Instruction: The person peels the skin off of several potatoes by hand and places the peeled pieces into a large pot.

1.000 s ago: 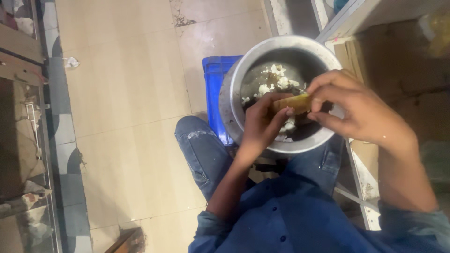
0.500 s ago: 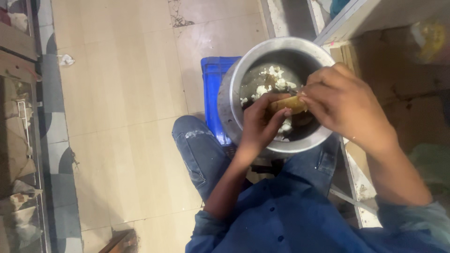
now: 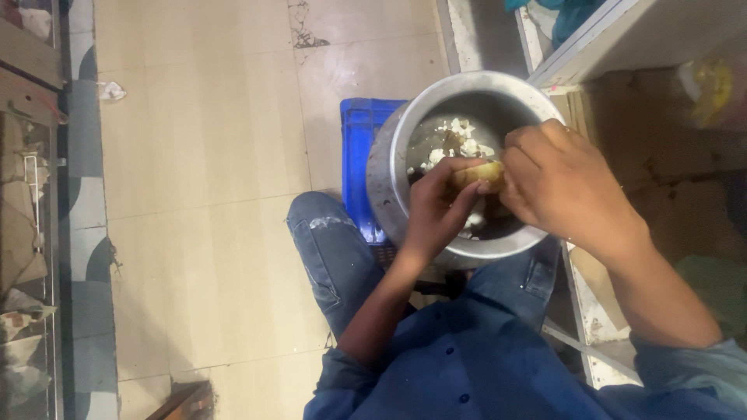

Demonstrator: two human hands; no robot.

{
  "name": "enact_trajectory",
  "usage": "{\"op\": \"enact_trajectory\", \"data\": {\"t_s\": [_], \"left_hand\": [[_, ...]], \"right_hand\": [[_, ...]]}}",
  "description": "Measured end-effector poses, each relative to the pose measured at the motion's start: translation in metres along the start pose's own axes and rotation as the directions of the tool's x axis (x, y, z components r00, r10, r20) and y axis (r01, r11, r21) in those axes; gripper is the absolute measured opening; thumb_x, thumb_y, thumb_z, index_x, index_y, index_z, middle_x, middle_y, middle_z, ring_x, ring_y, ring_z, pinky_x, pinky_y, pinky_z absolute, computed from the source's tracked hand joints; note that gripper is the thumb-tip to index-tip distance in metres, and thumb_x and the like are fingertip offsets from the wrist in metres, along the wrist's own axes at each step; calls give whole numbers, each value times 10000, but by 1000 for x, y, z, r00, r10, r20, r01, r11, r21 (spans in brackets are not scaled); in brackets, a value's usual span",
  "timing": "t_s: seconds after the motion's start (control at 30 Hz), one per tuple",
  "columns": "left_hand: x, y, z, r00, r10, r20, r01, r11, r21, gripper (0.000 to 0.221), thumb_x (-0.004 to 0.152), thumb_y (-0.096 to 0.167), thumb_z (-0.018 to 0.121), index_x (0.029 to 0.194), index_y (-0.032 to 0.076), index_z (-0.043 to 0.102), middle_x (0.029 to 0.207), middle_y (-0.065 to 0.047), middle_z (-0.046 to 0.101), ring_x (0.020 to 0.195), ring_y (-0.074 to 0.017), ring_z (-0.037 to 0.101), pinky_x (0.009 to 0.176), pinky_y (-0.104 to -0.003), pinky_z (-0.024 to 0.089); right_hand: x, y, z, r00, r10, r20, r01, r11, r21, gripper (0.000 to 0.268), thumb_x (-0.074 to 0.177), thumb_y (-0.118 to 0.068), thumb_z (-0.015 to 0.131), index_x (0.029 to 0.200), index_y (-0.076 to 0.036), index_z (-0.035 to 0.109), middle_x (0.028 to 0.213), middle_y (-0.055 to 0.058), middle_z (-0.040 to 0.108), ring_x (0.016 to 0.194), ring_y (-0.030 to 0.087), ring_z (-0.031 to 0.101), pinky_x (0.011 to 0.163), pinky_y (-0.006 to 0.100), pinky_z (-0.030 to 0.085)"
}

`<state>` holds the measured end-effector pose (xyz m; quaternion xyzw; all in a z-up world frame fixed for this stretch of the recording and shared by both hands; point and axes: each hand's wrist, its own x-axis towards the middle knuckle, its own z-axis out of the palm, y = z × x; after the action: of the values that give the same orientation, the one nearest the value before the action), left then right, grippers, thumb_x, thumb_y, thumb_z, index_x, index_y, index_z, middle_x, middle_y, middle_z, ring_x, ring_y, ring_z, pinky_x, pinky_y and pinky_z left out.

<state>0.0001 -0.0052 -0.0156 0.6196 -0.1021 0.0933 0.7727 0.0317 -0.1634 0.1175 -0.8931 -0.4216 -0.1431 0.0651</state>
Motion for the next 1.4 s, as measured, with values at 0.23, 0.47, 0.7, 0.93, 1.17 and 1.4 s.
{"op": "enact_trajectory", "data": {"t_s": [0.23, 0.47, 0.7, 0.93, 1.17, 1.4], "left_hand": [[3, -21, -1, 998, -61, -8, 57, 961, -270, 294, 1024, 127, 684, 1290, 12, 633, 1150, -70, 713, 1045, -126, 691, 911, -281, 585], [5, -22, -6, 978, -209, -21, 192, 931, -310, 312, 1025, 250, 665, 1249, 33, 655, 1073, -71, 730, 971, -142, 718, 859, -304, 622], [7, -21, -9, 979, -197, -40, 157, 872, -464, 312, 1058, 287, 662, 1208, 14, 646, 1082, -52, 712, 982, -118, 665, 882, -283, 551], [7, -17, -9, 987, -161, -23, 129, 860, -494, 308, 1061, 271, 663, 1206, 1, 633, 1065, -42, 706, 946, -108, 655, 841, -275, 555], [6, -10, -6, 991, -133, -26, 106, 878, -467, 318, 1076, 234, 653, 1287, -2, 628, 1124, -51, 710, 1017, -107, 662, 902, -262, 552], [6, -4, -8, 981, -175, 80, 192, 898, -396, 456, 1042, 148, 658, 1459, -14, 570, 1198, -69, 712, 1047, -117, 665, 903, -250, 548]], "right_hand": [[-12, -1, -1, 999, 44, 5, -44, 999, -1, 197, 809, -77, 728, 972, 3, 652, 1067, 115, 634, 968, 296, 599, 820, 414, 516], [-32, 4, 5, 993, 120, 17, -121, 991, 63, 165, 821, -99, 695, 951, -8, 647, 1096, 114, 643, 981, 284, 588, 862, 416, 527], [-56, 8, 12, 979, 205, 0, -202, 967, 158, 169, 836, -139, 687, 927, -1, 647, 1074, 137, 647, 993, 298, 606, 856, 414, 525], [-79, 1, 33, 779, 452, -433, -272, 868, 416, 153, 1011, -150, 741, 1001, -14, 672, 1061, 138, 638, 929, 259, 642, 793, 332, 527], [-40, -18, 34, 986, 89, -138, -93, 995, -26, 438, 567, 21, 663, 996, -12, 747, 1106, 180, 694, 992, 361, 668, 832, 434, 544], [-41, -32, 42, 829, 474, -298, -340, 849, 403, 207, 903, -52, 840, 1074, -53, 722, 1073, 116, 653, 965, 265, 671, 810, 350, 538]]}}
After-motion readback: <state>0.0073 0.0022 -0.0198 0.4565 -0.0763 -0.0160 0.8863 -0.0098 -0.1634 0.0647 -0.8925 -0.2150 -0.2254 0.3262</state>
